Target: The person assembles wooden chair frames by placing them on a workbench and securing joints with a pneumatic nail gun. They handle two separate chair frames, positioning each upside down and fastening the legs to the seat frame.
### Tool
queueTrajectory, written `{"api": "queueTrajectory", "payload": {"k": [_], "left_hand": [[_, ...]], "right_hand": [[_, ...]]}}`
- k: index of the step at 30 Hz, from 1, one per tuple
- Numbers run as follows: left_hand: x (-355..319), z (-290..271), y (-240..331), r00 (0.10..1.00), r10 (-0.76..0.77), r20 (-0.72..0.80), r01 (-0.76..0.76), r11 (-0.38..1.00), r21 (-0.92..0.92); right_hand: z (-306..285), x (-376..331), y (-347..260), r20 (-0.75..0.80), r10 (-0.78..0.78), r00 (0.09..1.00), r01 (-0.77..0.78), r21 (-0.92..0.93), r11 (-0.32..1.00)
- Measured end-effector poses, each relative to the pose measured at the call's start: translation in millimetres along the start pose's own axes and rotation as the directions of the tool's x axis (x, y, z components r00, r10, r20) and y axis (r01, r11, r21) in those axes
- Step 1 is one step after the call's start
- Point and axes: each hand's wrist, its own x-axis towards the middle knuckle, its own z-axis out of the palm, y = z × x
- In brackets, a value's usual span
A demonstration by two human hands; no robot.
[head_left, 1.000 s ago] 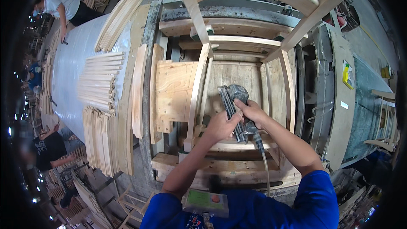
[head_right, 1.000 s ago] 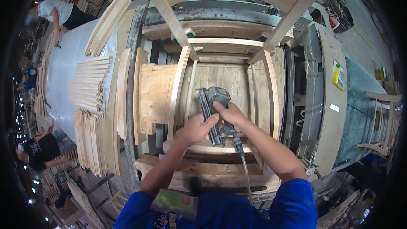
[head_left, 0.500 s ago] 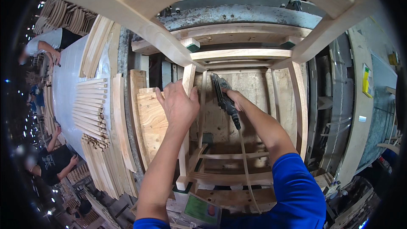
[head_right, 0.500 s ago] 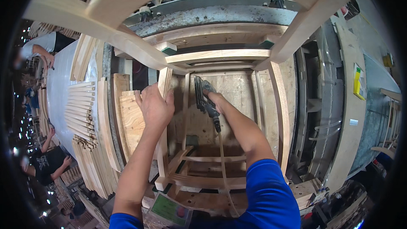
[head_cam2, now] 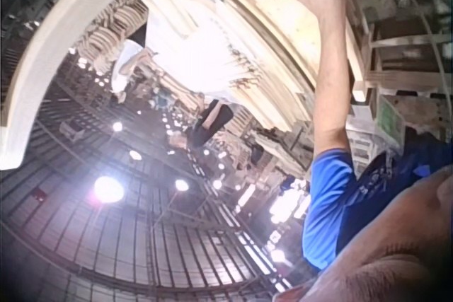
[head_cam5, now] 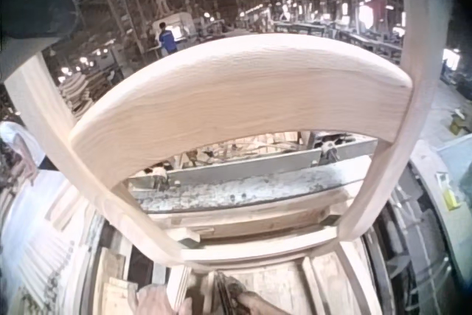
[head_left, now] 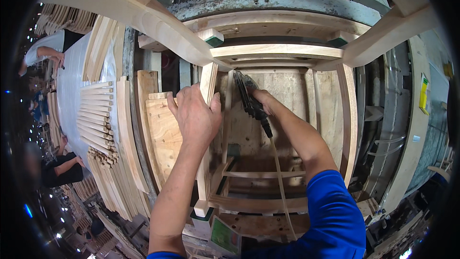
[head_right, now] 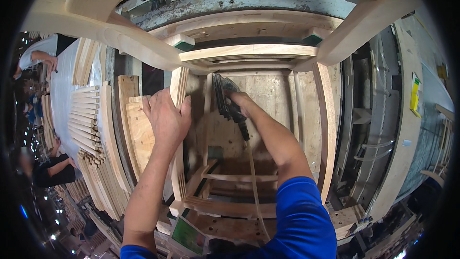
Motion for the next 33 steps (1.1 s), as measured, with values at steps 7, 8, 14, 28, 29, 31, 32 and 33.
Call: {"api": "queueTrajectory", "payload": {"k": [7,8,14,28,29,31,32,33], "left_hand": [[1,-1,2,1.000,-0.020,0.016,0.020,1.000,-0.003],[3,-3,5,1.000,-0.018,0.019,0.018,1.000,-0.016],[-2,-4,1,1.000,-0.006,-0.007,0.006,1.000,-0.023],[-2,-1,0,1.000,-0.001,-0.009,0.001,0.999,-0.032],[-3,-1,0,1.000,-0.001,-0.008,0.001,0.999,-0.035],[-2,-2,0,1.000,-0.002,-0.006,0.002,0.999,-0.045],[-1,-2,1,1.000,0.000,-0.004,0.000,0.999,-0.050],[0,-3,2,1.000,0.001,-0.001,-0.001,0.999,-0.054]], "right_hand": [[-12,-8,26,0.124,-0.011,0.992,-0.007,0.146,0.989],[-20,-8,37,0.120,-0.026,0.992,0.001,0.200,0.980],[-81,-28,82,0.148,-0.134,0.980,-0.063,0.866,0.496],[-130,-41,54,-0.083,-0.241,0.967,0.191,0.861,0.472],[-128,-40,54,-0.117,-0.254,0.960,0.232,0.843,0.486],[-130,-37,53,-0.133,-0.197,0.971,0.218,0.830,0.514],[-133,-37,54,-0.137,-0.218,0.966,0.238,0.799,0.552],[-136,-37,55,-0.139,-0.239,0.961,0.257,0.766,0.589]]}}
